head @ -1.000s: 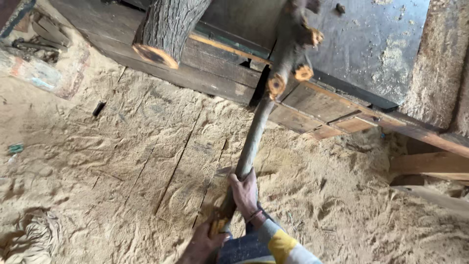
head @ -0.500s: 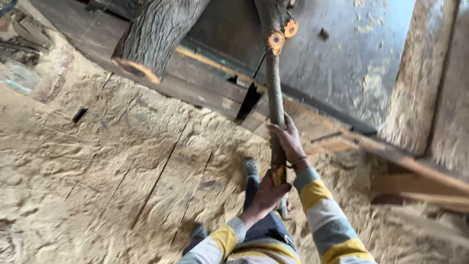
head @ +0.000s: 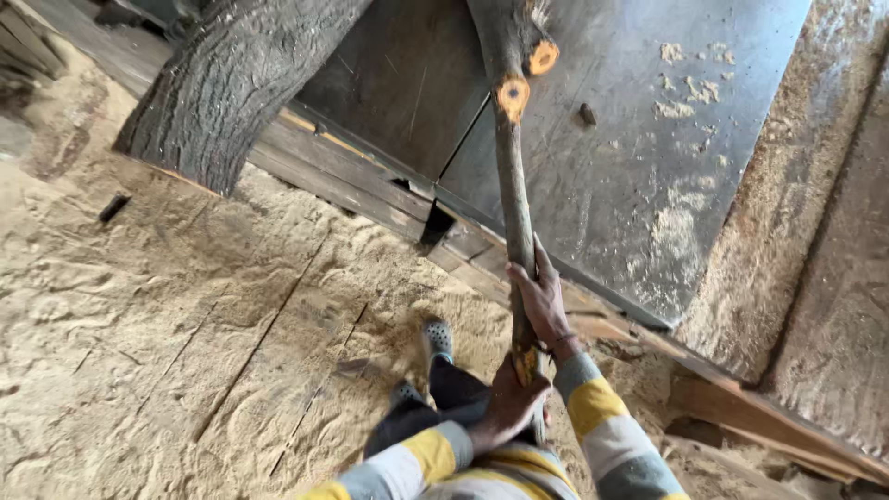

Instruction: The person feeds logs and branches into a vertical bandsaw, guiding them with both hands to cut them into shorter pieces. The cut pieces fall onto a pile of sawdust on the floor.

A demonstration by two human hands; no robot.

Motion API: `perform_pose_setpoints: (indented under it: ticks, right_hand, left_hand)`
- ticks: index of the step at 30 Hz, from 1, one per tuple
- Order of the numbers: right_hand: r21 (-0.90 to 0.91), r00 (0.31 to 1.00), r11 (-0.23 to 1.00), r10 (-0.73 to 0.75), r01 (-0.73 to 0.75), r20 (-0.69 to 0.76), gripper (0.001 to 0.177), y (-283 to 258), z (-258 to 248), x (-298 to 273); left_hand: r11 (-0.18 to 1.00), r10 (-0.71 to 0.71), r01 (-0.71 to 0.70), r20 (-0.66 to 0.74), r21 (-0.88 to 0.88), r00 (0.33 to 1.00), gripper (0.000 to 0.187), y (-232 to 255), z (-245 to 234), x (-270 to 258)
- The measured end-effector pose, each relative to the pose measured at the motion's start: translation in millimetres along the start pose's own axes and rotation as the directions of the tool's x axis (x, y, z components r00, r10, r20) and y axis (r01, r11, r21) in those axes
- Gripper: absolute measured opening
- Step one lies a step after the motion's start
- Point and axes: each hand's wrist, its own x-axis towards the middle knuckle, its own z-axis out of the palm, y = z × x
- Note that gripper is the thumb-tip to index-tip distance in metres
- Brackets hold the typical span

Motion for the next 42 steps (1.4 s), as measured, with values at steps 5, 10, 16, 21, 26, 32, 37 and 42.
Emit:
perform_pose_setpoints:
  ticks: [5, 10, 16, 21, 26, 32, 37, 42]
  right_hand:
    - [-0.035, 1.000, 0.999, -0.020, 0.020, 0.002, 0.080, -10.9, -13.3, -7.4]
    - [0.086, 0.998, 0.994, 0.060, -0.063, 0.033, 0.080, 2.2, -28.7, -22.0]
    - [0.117, 0.997, 0.990, 0.075, -0.078, 0.029, 0.081, -12.9, -33.1, 9.9]
    - [0.017, 0.999, 0.999, 0.044, -0.044, 0.005, 0.076, -17.9, -51.8, 44.0]
    - [0.065, 0.999, 0.997, 0.046, -0.046, 0.007, 0.078, -17.6, -64.5, 78.6]
    - [-0.020, 0.999, 1.000, -0.004, 0.004, -0.032, 0.064, -28.2, -85.8, 136.4]
    - [0.184, 0.977, 0.960, -0.204, 0.213, -0.063, 0.044, -43.2, -121.4, 216.1]
    - [-0.004, 0.999, 1.000, -0.027, 0.027, -0.041, 0.034, -33.3, -123.9, 275.1]
  left_hand:
    - [0.987, 0.159, -0.159, 0.071, 0.001, 0.985, 0.061, -4.7, 15.8, -4.4]
    - [0.942, 0.219, -0.222, 0.040, 0.251, 0.975, 0.044, -33.7, 26.4, -3.9]
    - [0.962, 0.228, -0.238, 0.082, 0.134, 0.970, 0.040, -16.5, 34.7, 30.7]
    - [0.893, 0.301, -0.298, 0.044, 0.339, 0.953, 0.046, -15.8, 46.3, 73.8]
    - [0.869, 0.281, -0.265, 0.024, 0.417, 0.959, 0.050, -1.2, 57.0, 105.7]
    - [0.974, 0.053, -0.057, 0.023, 0.218, 0.998, 0.047, 47.1, 80.1, 147.3]
    - [0.824, 0.273, -0.344, 0.217, 0.450, 0.937, 0.045, 100.8, 88.9, 206.8]
    - [0.223, 0.455, -0.226, 0.104, 0.948, 0.884, 0.074, 178.1, 44.9, 257.1]
